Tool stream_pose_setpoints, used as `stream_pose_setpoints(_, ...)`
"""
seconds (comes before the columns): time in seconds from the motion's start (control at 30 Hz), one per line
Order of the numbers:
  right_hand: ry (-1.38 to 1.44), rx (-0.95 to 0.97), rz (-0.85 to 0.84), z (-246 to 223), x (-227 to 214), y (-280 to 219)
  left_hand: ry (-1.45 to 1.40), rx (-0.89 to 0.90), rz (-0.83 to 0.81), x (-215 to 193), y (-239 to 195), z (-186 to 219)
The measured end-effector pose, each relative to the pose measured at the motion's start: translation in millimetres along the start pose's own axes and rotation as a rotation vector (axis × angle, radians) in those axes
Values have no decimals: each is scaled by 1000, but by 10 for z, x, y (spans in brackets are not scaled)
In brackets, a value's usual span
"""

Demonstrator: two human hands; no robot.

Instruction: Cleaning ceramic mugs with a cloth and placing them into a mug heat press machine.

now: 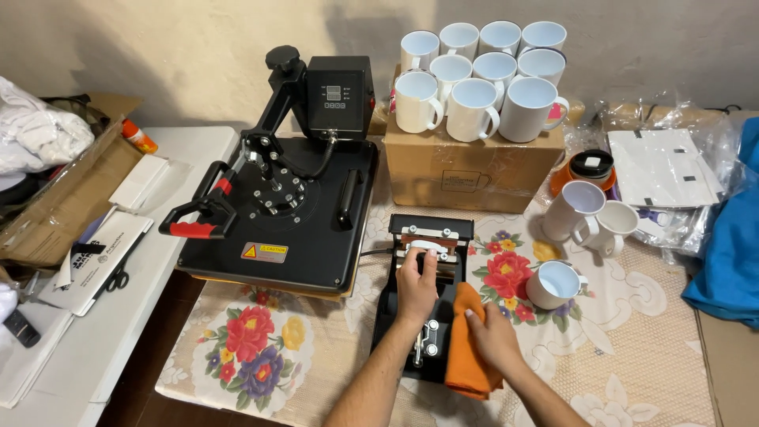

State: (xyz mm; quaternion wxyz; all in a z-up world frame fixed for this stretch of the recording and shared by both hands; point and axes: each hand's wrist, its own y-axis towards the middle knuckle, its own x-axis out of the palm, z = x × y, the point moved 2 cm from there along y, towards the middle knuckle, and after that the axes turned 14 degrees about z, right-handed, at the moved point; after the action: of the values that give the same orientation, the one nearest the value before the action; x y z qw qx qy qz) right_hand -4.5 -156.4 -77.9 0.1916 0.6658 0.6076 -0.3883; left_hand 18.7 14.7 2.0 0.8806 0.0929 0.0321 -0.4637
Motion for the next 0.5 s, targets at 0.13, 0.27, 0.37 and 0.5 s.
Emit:
stream_pose_setpoints(0.13, 548, 217, -318, -994, -867, -469, 12, -19, 15, -5, 15, 22)
stream_pose_setpoints(0.27, 1557, -235, -631, -520, -836, -322, 104, -40, -6, -78, -44, 71)
stream_pose_setpoints(0.37, 1586, -218, -659, 351, -360, 56, 42, 270, 44, -235, -190, 368)
stream_pose_setpoints(0.5, 1633, -156, -741, 1133, 129, 191, 8, 306, 14, -433, -313, 605)
